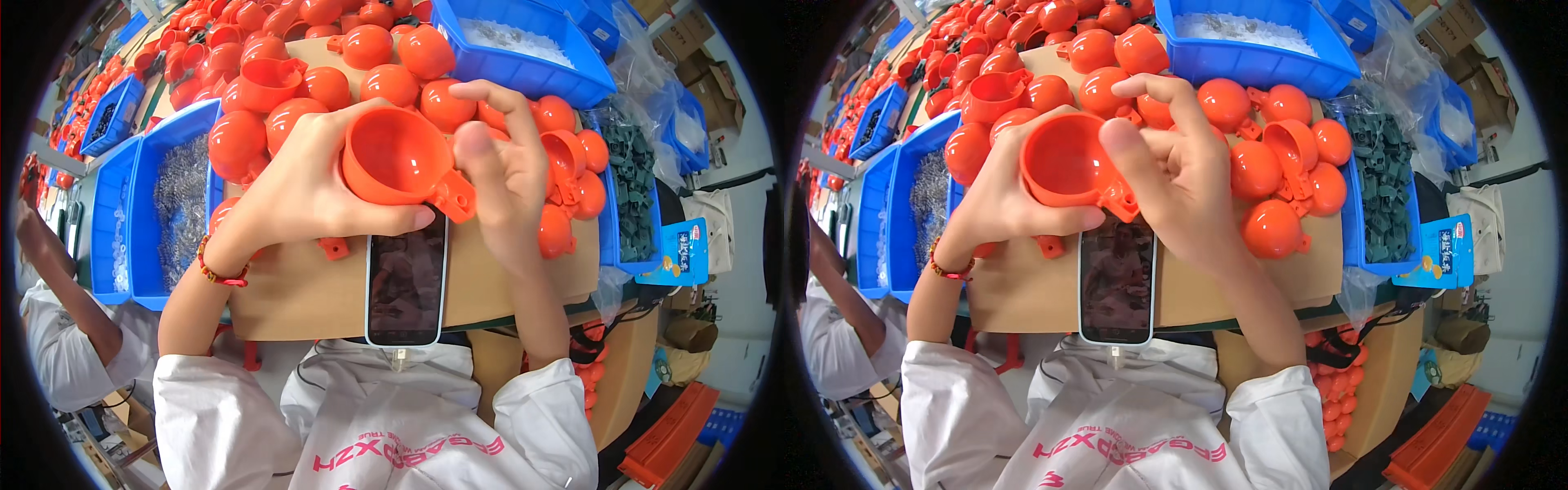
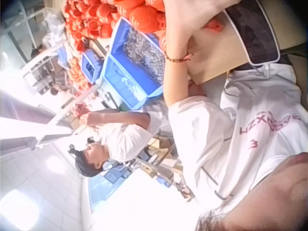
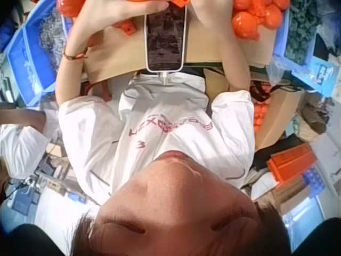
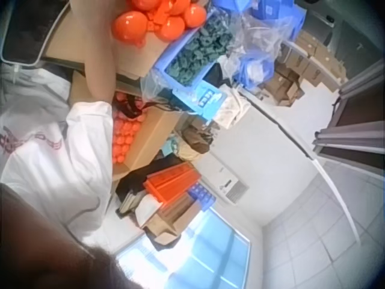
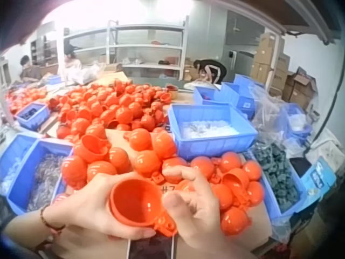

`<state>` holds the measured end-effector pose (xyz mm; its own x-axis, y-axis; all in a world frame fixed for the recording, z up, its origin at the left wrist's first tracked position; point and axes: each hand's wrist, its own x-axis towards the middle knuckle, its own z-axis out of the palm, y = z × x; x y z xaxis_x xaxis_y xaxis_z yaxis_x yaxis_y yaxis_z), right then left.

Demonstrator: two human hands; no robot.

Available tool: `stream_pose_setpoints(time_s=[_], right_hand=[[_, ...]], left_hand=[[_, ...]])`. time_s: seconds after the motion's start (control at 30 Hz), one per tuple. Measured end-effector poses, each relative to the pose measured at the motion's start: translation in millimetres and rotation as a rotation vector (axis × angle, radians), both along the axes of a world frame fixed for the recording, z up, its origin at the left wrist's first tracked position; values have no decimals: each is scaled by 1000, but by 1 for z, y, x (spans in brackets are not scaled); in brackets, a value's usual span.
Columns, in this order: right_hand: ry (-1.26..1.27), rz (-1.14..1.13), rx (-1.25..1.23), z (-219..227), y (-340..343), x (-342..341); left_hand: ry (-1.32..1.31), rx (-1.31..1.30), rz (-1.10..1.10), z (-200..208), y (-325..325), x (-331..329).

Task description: Assembling red plastic poultry watering cups by hand, inserting springs and valve components.

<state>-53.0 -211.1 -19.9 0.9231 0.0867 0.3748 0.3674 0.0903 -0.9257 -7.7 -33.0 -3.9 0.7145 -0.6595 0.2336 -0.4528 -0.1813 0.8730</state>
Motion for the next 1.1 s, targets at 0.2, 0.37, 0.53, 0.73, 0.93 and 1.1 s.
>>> stream_pose_setpoints(time_s=[0.2,0.37,0.53,0.73,0.93,1.1], right_hand=[[-173,18,-78,-5,-5,11],[-71,79,-221,-8,-7,7],[-417,-119,-508,-10,-3,5],[-369,-171,-246,-5,-1,6],[-365,-14,-320,7,-14,12],[-126,126,-275,31,-18,22]], left_hand=[[409,-203,27,13,12,-7],[243,-260,14,6,8,-2],[-56,-316,122,-2,-1,-2],[-108,-266,155,-2,-2,-5],[64,-462,100,-1,-7,-4],[115,-343,71,1,8,3]])
